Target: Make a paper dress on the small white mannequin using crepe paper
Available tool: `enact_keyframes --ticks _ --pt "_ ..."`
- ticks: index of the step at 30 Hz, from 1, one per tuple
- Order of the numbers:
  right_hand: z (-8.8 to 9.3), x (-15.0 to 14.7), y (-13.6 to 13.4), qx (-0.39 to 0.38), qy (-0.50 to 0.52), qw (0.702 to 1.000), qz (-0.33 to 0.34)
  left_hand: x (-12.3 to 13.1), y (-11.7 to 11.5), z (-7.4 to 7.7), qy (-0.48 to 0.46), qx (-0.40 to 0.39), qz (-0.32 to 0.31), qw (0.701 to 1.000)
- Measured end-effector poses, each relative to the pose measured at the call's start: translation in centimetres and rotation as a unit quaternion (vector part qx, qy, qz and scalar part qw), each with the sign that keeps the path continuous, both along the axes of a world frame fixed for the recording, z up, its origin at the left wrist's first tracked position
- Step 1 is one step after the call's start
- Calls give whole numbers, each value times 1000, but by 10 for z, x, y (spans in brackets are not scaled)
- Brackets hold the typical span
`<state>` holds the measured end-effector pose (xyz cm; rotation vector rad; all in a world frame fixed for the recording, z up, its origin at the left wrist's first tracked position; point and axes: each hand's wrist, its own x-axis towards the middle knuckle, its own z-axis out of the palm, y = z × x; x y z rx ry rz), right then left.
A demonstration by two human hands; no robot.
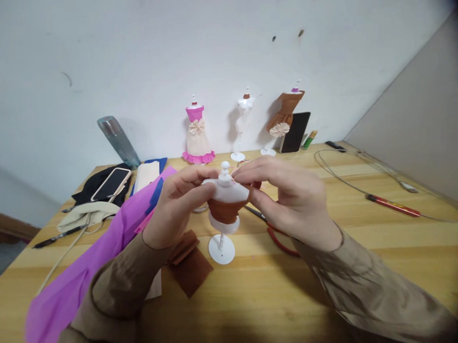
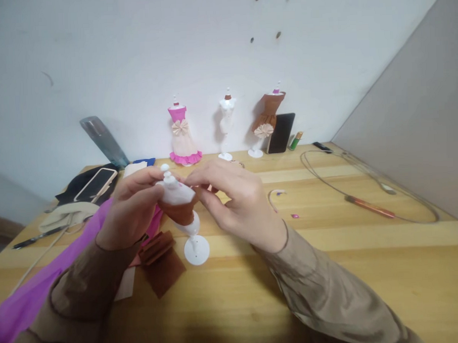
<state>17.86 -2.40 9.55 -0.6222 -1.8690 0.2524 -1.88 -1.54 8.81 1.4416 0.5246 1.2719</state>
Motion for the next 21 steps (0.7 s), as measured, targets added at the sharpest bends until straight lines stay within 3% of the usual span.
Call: enact_keyframes --ticks 5,11,16,19,21 --pt "4 7 -4 -38 54 995 -73 2 -3 0 14 8 17 1000" --pt "9 3 -18 -53 56 996 -35 8 -14 9 42 68 74 994" --pt "9 1 -15 -53 72 993 -77 0 -8 8 65 119 31 990" --pt "9 2 -12 -35 69 993 -85 -6 6 2 101 190 13 977" --pt "9 3 -12 -31 67 994 -83 -6 14 -1 135 278 38 950"
